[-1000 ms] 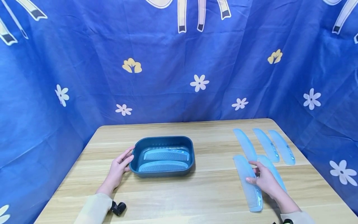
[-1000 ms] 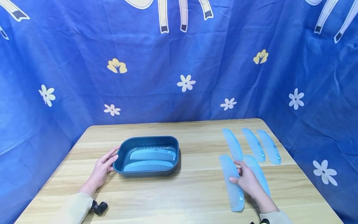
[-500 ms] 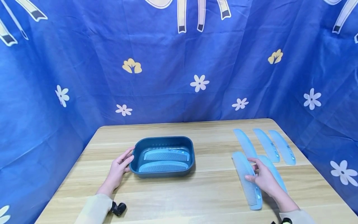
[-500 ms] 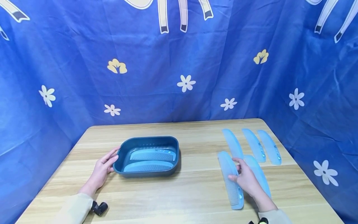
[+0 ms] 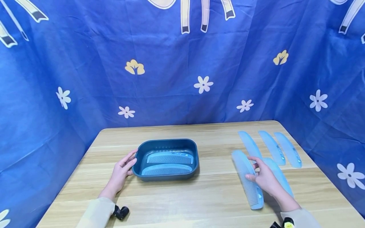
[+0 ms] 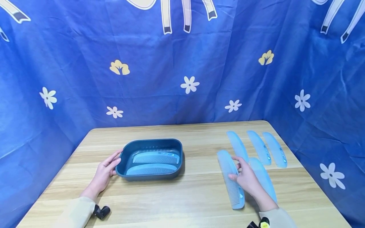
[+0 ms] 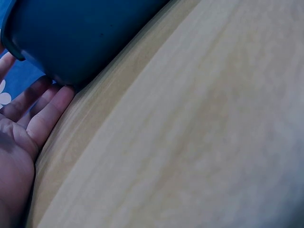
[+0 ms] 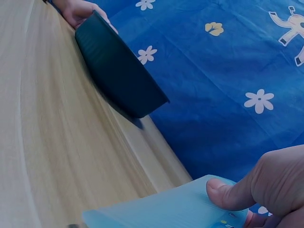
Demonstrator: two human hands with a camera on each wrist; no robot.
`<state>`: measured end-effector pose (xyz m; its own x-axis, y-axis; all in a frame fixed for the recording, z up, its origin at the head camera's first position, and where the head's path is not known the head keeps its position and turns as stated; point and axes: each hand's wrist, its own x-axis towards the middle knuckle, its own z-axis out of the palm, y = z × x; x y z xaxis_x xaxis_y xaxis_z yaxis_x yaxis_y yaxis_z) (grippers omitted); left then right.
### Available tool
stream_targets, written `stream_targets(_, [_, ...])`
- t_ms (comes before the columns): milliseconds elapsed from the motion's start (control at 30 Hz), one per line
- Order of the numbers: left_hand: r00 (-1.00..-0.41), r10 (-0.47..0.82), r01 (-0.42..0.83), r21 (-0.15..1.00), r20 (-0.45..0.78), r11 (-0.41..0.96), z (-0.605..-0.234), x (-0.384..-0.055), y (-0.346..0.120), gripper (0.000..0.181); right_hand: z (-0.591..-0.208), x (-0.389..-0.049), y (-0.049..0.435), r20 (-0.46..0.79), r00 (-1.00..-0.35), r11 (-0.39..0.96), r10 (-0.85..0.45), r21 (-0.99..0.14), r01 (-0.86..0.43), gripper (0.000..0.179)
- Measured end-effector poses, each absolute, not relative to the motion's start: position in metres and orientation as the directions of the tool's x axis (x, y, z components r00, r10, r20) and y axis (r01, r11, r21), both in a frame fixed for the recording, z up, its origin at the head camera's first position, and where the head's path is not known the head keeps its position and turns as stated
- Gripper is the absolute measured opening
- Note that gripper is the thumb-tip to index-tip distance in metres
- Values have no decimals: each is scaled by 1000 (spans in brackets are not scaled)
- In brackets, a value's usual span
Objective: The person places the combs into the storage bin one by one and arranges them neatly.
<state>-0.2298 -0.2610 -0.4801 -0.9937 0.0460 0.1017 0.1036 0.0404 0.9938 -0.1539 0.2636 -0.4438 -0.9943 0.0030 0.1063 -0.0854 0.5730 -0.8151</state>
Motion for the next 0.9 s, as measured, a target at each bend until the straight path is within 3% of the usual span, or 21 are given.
stream_targets(367, [-991,58,117,993,117,-11,-484,-231,-261,51,-438,-162,253,97,-995,552,-7,-830,-85,66])
stream_targets(900, [-991,55,122,992,122,3,-481,-229,-261,50,-425,-172,235,161,-983,497,-83,-848,-181,64])
